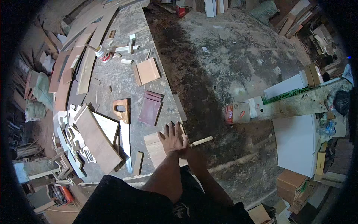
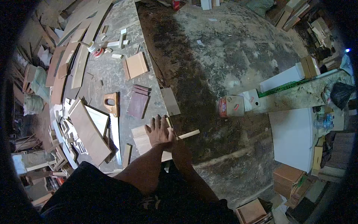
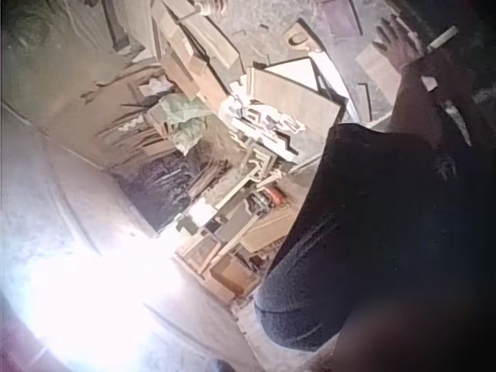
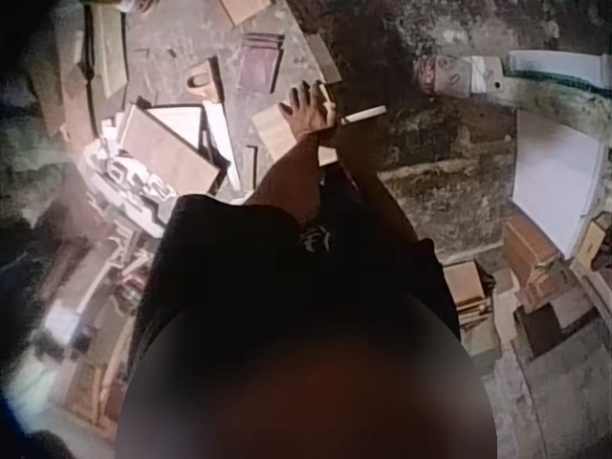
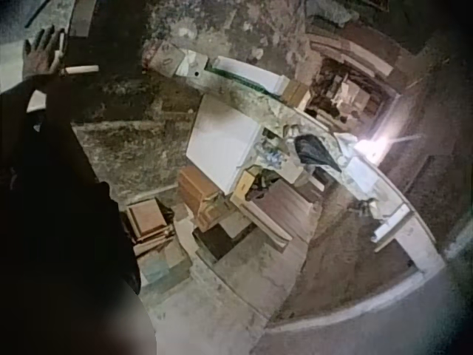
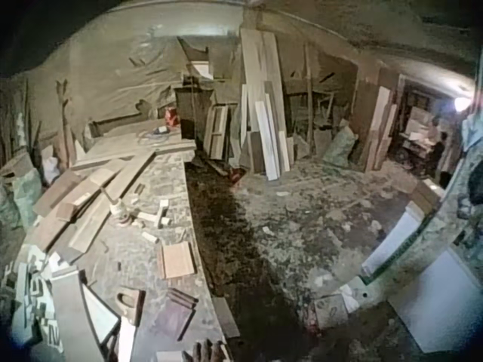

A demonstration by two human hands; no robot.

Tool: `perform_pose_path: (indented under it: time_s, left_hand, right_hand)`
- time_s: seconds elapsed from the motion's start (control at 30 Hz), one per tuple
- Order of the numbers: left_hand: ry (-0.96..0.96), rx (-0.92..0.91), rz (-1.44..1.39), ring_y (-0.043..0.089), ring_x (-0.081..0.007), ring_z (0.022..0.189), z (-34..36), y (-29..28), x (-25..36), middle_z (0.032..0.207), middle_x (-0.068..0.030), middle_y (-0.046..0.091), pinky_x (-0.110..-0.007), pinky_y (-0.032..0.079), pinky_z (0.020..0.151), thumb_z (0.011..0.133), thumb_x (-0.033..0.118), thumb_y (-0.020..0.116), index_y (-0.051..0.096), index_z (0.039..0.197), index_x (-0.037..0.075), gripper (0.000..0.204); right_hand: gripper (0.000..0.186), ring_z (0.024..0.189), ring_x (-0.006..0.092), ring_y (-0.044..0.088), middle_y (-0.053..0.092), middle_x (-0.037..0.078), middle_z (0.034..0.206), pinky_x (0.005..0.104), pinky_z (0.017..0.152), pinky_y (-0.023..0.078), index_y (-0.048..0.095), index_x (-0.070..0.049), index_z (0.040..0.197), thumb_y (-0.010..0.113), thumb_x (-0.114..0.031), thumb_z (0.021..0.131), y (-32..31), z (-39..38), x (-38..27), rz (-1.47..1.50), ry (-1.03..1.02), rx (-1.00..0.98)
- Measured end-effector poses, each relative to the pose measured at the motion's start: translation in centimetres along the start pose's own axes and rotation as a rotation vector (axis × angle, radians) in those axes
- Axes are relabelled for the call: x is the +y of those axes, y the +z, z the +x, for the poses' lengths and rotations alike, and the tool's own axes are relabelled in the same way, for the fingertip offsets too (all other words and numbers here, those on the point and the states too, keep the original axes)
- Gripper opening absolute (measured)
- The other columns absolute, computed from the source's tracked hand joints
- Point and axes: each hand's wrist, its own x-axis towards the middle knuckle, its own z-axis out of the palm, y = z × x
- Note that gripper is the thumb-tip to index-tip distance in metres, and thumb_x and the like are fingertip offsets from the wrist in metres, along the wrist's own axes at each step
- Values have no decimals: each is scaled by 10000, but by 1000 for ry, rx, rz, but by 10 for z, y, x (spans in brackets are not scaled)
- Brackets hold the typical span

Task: Gluing, sawing, and sanding small wooden pieces to assemble a part.

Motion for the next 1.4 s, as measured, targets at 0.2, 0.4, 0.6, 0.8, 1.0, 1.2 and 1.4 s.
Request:
perform_pose_path:
  time_s: [0.2, 0.4, 0.6, 0.8, 1.0, 1.2, 1.4]
  left_hand:
    - [-66, 65, 15, 208, -379, 1509, -8, -2, -39, 1630, -139, 278, -695, 65, 1168, 869, 595, 481, 266, 1592, 215, 844]
    - [-55, -24, 22, 176, -364, 1525, -5, -8, -23, 1657, -124, 218, -689, 51, 1172, 896, 612, 449, 265, 1592, 206, 827]
    - [-52, -8, 27, 180, -364, 1525, -5, -6, -24, 1652, -124, 233, -691, 49, 1170, 891, 614, 452, 274, 1587, 206, 826]
    - [-55, -2, 9, 171, -375, 1525, -4, -3, -25, 1650, -133, 235, -690, 48, 1170, 875, 616, 464, 274, 1587, 209, 842]
    - [-60, 12, 32, 167, -373, 1525, -5, 1, -32, 1650, -130, 232, -691, 61, 1169, 880, 618, 457, 269, 1588, 210, 838]
    - [-39, 14, 24, 178, -374, 1521, -3, 0, -21, 1647, -130, 238, -692, 75, 1167, 884, 619, 454, 284, 1583, 204, 830]
    - [-63, 30, 39, 204, -392, 1508, -9, -5, -38, 1632, -151, 262, -690, 94, 1162, 886, 592, 460, 294, 1580, 196, 817]
  right_hand:
    - [126, 808, 432, 652, 679, 203, 878, 535, 694, 520, 667, -46, 874, 578, -133, 859, -69, 18, -107, -201, 18, -343]
    - [106, 743, 418, 628, 633, 198, 797, 539, 688, 509, 660, -43, 888, 588, -107, 842, -46, 14, -74, -242, -148, -52]
    - [242, 868, 405, 668, 664, 223, 992, 529, 757, 538, 628, -18, 1088, 521, -191, 957, -37, 4, -71, -266, 19, -211]
    - [131, 778, 378, 647, 647, 189, 849, 531, 688, 512, 651, -57, 820, 590, -165, 860, -46, 4, -77, -316, 112, -247]
    - [143, 852, 369, 678, 660, 197, 904, 523, 703, 534, 663, -51, 846, 566, -148, 885, -79, 16, -117, -305, 219, -485]
    - [146, 834, 383, 692, 668, 201, 891, 551, 697, 533, 652, -47, 910, 552, -153, 897, -62, 8, -100, -392, 58, -263]
    - [125, 763, 388, 665, 655, 186, 835, 542, 639, 512, 649, -62, 865, 572, -159, 877, -69, 6, -104, -237, -50, -255]
